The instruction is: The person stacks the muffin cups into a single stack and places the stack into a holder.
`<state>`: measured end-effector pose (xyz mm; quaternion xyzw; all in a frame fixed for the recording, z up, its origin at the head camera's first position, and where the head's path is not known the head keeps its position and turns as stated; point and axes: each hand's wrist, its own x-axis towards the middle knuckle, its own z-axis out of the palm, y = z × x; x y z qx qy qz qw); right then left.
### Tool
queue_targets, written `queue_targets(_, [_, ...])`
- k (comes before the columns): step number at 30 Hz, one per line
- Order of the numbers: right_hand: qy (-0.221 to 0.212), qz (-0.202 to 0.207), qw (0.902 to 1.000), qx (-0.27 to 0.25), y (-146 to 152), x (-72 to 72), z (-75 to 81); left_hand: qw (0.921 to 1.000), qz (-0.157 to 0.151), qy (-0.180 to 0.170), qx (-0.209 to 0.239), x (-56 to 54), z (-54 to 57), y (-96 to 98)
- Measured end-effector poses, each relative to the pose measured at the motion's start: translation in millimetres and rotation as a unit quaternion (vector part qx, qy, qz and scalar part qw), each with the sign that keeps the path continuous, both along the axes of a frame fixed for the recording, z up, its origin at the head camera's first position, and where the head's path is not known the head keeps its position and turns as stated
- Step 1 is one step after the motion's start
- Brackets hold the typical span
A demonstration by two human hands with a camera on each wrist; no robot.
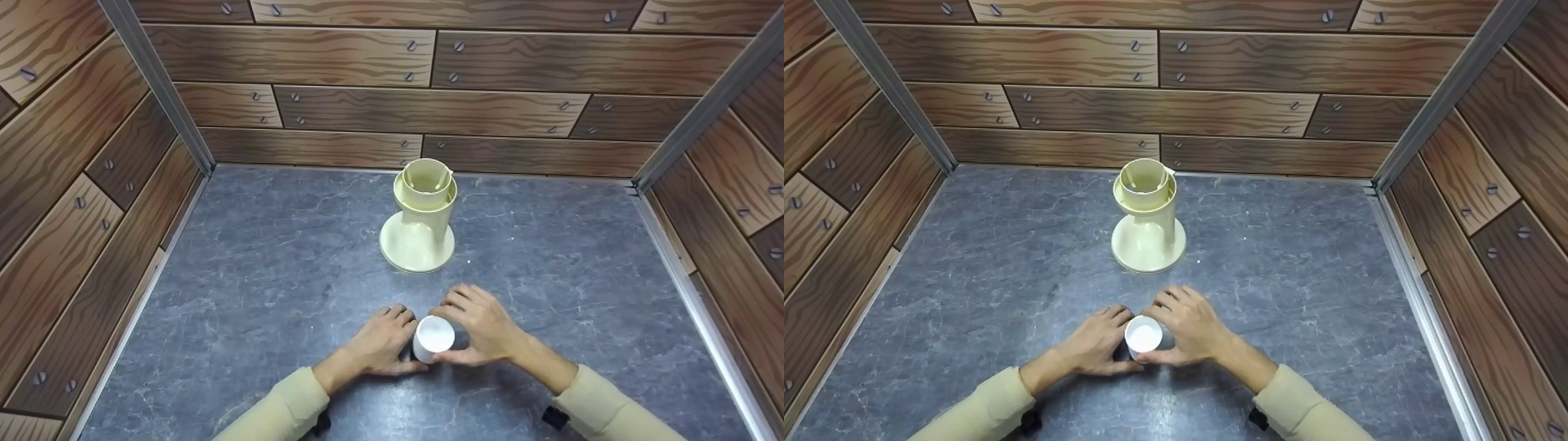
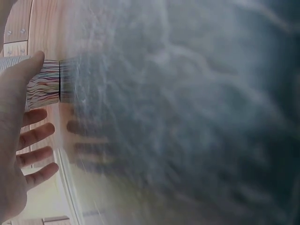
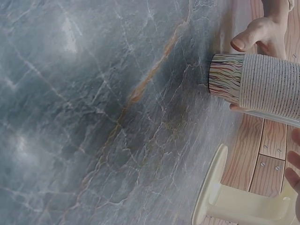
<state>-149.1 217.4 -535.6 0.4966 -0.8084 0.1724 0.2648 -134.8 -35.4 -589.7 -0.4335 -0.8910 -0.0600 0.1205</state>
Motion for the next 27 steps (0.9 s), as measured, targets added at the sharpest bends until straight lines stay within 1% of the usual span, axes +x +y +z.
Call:
queue_targets(8, [-0.008,-0.002,0.9999,-0.006,-0.9,0.9,-2.0,1.0000,-0.004,0.002,0.002,-0.3,1.8,-0.1])
queue_targets(19, [-0.012,-0.006,0.9997,-0.019,0.6,2.0,-5.7,0.9999,0.000,-0.007,-0.013,-1.4,2.3,2.4])
queue_targets(22, [-0.012,-0.007,0.9998,-0.017,0.2,2.3,-5.0,0.9999,-0.002,-0.003,-0.012,-1.4,2.8,2.4])
queue_targets(27, [-0.008,-0.005,0.9999,-0.014,0.0,2.3,-3.6,0.9999,-0.008,0.013,-0.005,-1.9,4.0,-0.1])
